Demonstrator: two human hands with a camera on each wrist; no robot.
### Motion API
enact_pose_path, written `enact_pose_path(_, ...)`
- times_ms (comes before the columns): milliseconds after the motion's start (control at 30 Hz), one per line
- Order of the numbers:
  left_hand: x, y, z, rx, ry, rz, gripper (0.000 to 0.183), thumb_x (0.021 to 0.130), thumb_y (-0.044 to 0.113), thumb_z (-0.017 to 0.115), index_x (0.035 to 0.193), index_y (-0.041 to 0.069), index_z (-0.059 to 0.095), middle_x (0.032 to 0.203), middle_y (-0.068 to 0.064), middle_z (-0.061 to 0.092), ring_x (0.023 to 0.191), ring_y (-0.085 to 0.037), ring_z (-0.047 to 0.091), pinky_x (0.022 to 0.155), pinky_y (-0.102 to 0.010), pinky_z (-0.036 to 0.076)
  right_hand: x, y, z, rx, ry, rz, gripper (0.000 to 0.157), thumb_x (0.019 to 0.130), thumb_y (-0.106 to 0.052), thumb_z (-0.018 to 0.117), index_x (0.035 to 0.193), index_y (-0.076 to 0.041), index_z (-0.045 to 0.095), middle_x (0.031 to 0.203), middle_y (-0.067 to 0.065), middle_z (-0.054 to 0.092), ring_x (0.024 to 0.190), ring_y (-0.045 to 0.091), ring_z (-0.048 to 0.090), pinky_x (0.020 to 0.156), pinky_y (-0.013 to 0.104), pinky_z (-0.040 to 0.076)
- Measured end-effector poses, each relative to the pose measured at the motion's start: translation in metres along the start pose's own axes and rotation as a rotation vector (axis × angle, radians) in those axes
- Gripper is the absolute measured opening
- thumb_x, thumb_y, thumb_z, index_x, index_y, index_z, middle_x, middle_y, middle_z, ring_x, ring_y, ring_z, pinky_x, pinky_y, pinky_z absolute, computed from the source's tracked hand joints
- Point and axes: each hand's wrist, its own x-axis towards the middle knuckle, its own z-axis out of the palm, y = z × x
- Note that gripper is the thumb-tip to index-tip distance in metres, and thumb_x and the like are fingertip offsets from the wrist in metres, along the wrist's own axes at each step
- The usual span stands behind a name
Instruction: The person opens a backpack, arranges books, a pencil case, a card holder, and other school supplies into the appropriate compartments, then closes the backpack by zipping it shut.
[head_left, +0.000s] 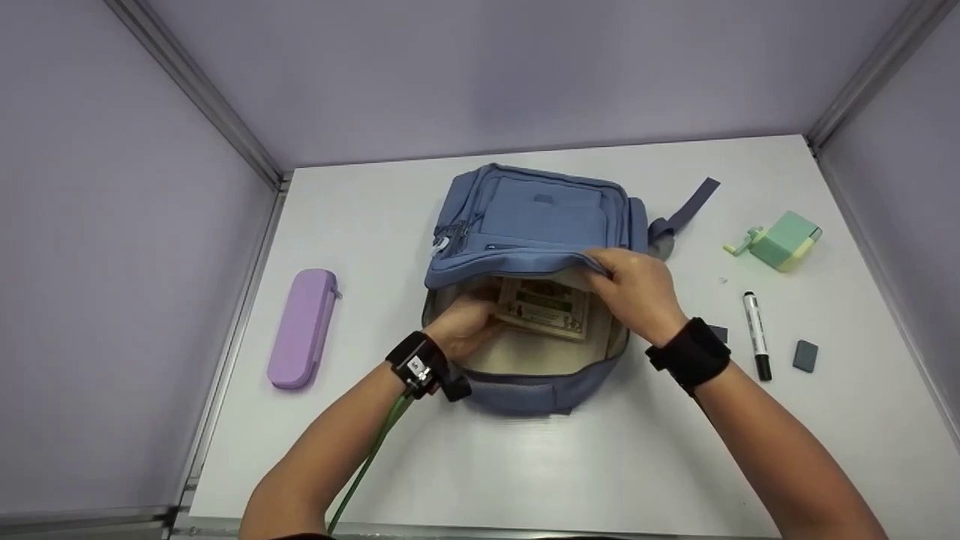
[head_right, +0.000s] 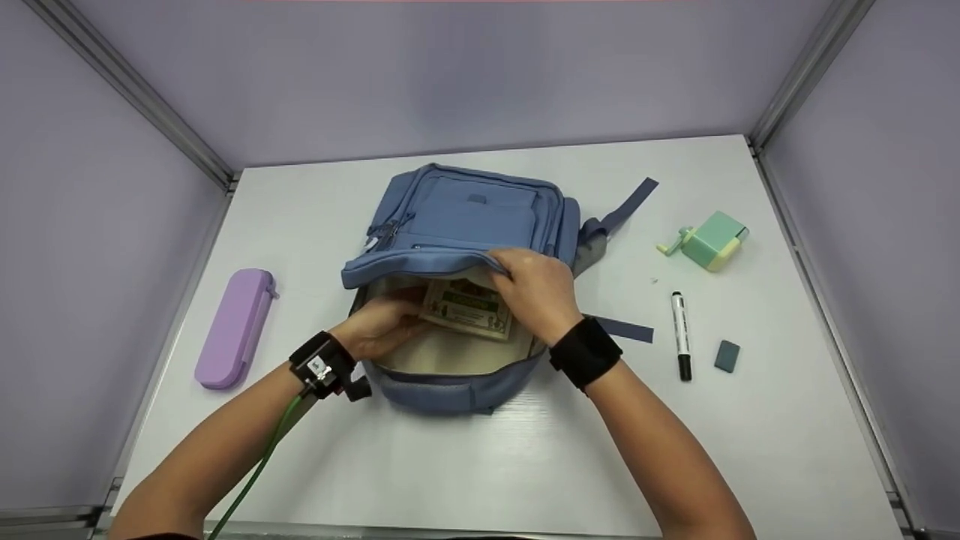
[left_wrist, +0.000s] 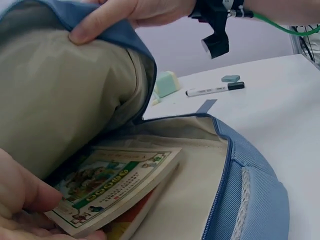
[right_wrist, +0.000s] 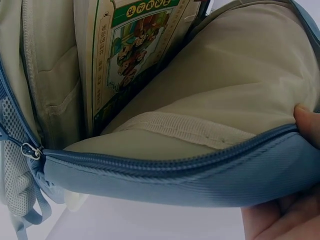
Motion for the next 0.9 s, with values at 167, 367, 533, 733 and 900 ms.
enact_pose_path(167, -0.029, 0.011, -0.001, 0.441, -0.005, 0.062, 0.055, 0.097, -0.002, 0.05, 0.149, -0.012, 0.038, 0.152, -0.025, 0.042, 0.137, -0.032, 0.042, 0.116, -0.044, 0.032, -0.002, 0.0, -0.001, -0.006, 0.006, 0.002, 0.027, 0.09, -0.003, 0.073, 0.116, -0.007, 0.078, 0.112, 0.012, 0.075, 0.101, 0.032, 0.072, 0.085, 0.05, 0.056)
enact_pose_path(367, -0.076, 0.034, 0.013, 0.86, -0.152, 0.152, 0.052, 0.106, 0.02, 0.053, 0.154, 0.001, 0.042, 0.156, -0.016, 0.044, 0.141, -0.028, 0.045, 0.113, -0.044, 0.039, -0.007, 0.002, 0.0, -0.023, 0.004, 0.004, 0.026, 0.089, -0.003, 0.074, 0.114, -0.007, 0.078, 0.11, 0.012, 0.076, 0.1, 0.033, 0.073, 0.082, 0.05, 0.056)
enact_pose_path(533, -0.095, 0.059, 0.028, 0.936, -0.198, 0.454, 0.032, 0.107, 0.018, 0.057, 0.136, 0.009, 0.065, 0.133, -0.005, 0.065, 0.117, -0.015, 0.063, 0.095, -0.036, 0.052, -0.012, 0.003, 0.002, -0.031, -0.021, 0.021, 0.026, 0.09, -0.005, 0.074, 0.115, -0.007, 0.078, 0.112, 0.012, 0.075, 0.101, 0.033, 0.072, 0.081, 0.051, 0.056)
enact_pose_path(733, -0.083, 0.078, 0.025, 1.331, -0.076, 0.837, 0.039, 0.102, 0.017, 0.065, 0.139, 0.006, 0.062, 0.139, -0.008, 0.061, 0.13, -0.02, 0.055, 0.107, -0.035, 0.044, -0.02, 0.003, 0.01, -0.03, -0.072, 0.036, 0.027, 0.092, -0.007, 0.074, 0.118, -0.007, 0.077, 0.115, 0.013, 0.074, 0.104, 0.033, 0.071, 0.086, 0.051, 0.055)
enact_pose_path(900, -0.065, 0.076, 0.008, 1.625, -0.062, 0.693, 0.069, 0.099, 0.035, 0.07, 0.155, 0.006, 0.043, 0.155, -0.014, 0.046, 0.147, -0.032, 0.037, 0.121, -0.046, 0.025, -0.028, 0.001, 0.017, -0.033, -0.102, 0.03, 0.028, 0.091, -0.01, 0.076, 0.119, -0.01, 0.077, 0.115, 0.011, 0.075, 0.103, 0.031, 0.071, 0.085, 0.051, 0.056)
